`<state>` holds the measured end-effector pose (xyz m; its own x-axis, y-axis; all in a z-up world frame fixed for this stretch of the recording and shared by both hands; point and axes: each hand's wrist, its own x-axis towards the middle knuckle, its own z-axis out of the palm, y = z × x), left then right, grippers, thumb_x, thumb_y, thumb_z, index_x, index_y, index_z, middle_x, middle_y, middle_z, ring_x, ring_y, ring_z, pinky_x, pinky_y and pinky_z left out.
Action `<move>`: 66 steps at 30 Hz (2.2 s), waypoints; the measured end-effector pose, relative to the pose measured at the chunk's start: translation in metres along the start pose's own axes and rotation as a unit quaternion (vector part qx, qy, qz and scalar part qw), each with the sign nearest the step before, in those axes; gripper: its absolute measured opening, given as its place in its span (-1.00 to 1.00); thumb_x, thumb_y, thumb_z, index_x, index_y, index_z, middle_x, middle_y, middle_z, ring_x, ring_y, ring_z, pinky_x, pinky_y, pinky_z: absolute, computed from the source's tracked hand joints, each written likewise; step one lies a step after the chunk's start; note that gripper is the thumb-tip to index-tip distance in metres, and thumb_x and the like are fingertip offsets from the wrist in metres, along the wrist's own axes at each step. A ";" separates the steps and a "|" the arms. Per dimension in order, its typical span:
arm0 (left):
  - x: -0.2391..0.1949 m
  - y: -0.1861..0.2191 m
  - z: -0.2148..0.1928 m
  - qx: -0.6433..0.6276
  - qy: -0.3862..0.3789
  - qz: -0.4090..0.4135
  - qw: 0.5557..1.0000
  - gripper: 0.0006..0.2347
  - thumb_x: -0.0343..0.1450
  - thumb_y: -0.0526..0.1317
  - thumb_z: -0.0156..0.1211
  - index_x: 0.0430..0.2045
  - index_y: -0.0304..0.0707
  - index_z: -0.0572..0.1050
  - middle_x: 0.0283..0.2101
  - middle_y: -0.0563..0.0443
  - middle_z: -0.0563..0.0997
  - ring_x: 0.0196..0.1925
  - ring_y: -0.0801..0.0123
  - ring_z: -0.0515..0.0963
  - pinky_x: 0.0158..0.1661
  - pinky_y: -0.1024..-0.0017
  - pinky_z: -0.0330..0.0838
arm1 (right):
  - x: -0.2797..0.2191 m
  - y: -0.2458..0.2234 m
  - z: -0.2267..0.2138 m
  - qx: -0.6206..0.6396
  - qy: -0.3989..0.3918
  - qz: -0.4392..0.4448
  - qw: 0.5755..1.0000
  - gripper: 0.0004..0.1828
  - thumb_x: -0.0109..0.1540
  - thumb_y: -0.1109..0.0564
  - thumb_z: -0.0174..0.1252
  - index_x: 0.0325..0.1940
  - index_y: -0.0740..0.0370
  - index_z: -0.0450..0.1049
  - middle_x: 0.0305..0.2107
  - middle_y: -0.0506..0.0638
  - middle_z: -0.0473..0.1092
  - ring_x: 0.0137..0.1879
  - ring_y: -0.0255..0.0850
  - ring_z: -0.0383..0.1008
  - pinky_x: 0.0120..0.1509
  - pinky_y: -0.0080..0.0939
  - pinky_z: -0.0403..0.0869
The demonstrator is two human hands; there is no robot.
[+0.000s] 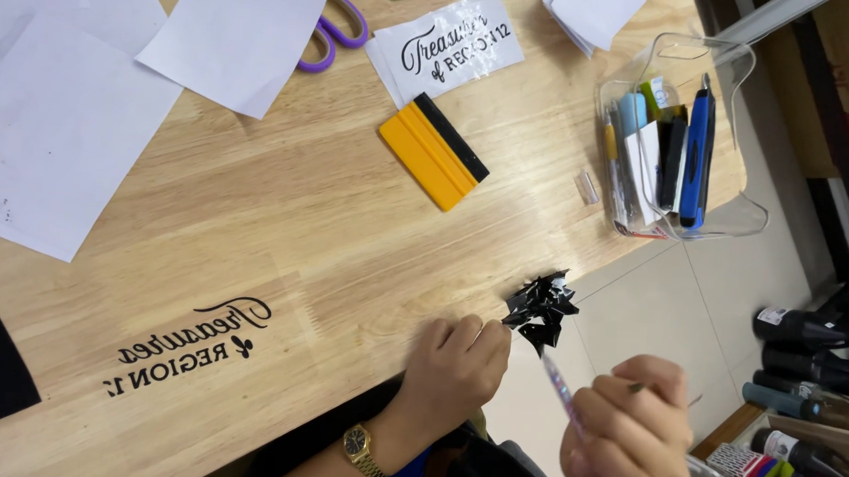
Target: Weed excess vinyl from a cut design using a weeding tool.
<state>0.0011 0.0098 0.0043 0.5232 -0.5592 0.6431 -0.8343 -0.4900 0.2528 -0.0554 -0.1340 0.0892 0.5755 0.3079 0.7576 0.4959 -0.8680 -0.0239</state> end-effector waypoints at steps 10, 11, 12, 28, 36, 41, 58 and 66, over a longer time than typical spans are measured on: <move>-0.015 0.006 0.008 0.018 -0.061 -0.018 0.998 -0.76 0.52 -0.35 0.07 0.06 -0.21 0.54 -0.31 0.18 0.43 -0.33 0.41 0.33 -0.36 0.46 0.25 | 0.004 0.050 -0.034 0.654 0.008 0.389 0.649 -0.59 0.41 -0.16 -0.08 -0.25 0.19 0.44 -0.51 0.00 0.24 -0.20 -0.13 0.16 -0.04 -0.07 0.18; -0.013 0.004 0.007 0.018 -0.061 -0.020 0.998 -0.76 0.52 -0.35 0.07 0.06 -0.21 0.54 -0.31 0.18 0.43 -0.33 0.41 0.33 -0.36 0.46 0.25 | 0.001 0.048 -0.026 0.654 0.007 0.390 0.648 -0.59 0.41 -0.16 -0.08 -0.25 0.19 0.44 -0.51 0.00 0.24 -0.20 -0.13 0.16 -0.04 -0.07 0.18; -0.011 0.003 0.005 0.017 -0.041 -0.013 0.999 -0.78 0.53 -0.34 0.08 0.03 -0.21 0.58 -0.22 0.13 0.50 -0.34 0.41 0.35 -0.37 0.47 0.24 | -0.001 0.045 -0.019 0.674 0.035 0.461 0.576 -0.63 0.36 -0.10 -0.11 -0.32 0.21 0.37 -0.50 -0.02 0.16 -0.26 -0.15 0.09 -0.15 -0.12 0.15; -0.010 0.004 0.002 0.032 -0.102 -0.026 0.994 -0.70 0.55 -0.29 -0.03 0.17 -0.14 0.51 0.01 0.12 0.52 -0.16 0.44 0.41 -0.25 0.51 0.33 | -0.022 0.056 0.004 0.715 0.060 0.584 0.381 -0.72 0.29 0.00 -0.09 -0.36 0.26 0.29 -0.47 -0.03 0.13 -0.32 -0.21 0.09 -0.50 -0.40 0.32; -0.012 0.001 0.003 0.032 -0.065 -0.011 0.997 -0.78 0.56 -0.35 -0.05 -0.09 -0.19 0.61 -0.02 0.10 0.56 -0.20 0.44 0.42 -0.34 0.52 0.25 | -0.026 0.050 0.017 0.659 -0.029 0.656 0.367 -0.65 0.26 -0.02 -0.11 -0.34 0.36 0.32 -0.47 0.02 0.06 -0.37 -0.17 0.05 -0.50 -0.28 0.05; -0.017 0.001 0.006 -0.009 -0.042 0.000 0.999 -0.78 0.51 -0.40 -0.06 -0.24 -0.24 0.62 -0.06 0.03 0.56 -0.26 0.37 0.39 -0.36 0.48 0.23 | -0.029 0.052 0.022 0.644 -0.027 0.675 0.358 -0.65 0.23 -0.02 -0.07 -0.36 0.38 0.29 -0.51 0.03 0.05 -0.37 -0.19 0.06 -0.49 -0.27 0.03; -0.008 -0.004 -0.003 0.021 -0.039 -0.008 0.999 -0.78 0.55 -0.37 -0.05 -0.11 -0.23 0.62 -0.03 0.10 0.56 -0.21 0.45 0.41 -0.34 0.55 0.25 | -0.057 0.053 -0.003 0.646 -0.062 0.593 0.477 -0.56 0.31 -0.06 -0.18 -0.21 0.39 0.40 -0.32 0.15 0.29 -0.09 0.08 0.26 0.07 0.12 0.27; -0.009 -0.004 -0.002 0.015 -0.029 -0.008 0.999 -0.81 0.53 -0.40 0.03 -0.11 -0.25 0.62 -0.04 0.09 0.58 -0.22 0.46 0.43 -0.36 0.57 0.28 | -0.047 0.059 -0.018 0.664 -0.085 0.547 0.503 -0.56 0.32 -0.11 -0.11 -0.17 0.35 0.43 -0.56 0.09 0.25 -0.27 0.05 0.23 -0.11 0.04 0.20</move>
<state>-0.0009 0.0183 -0.0012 0.5462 -0.5890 0.5957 -0.8207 -0.5185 0.2398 -0.0646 -0.2068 0.0638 0.9675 0.0560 -0.2465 -0.2458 0.4359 -0.8658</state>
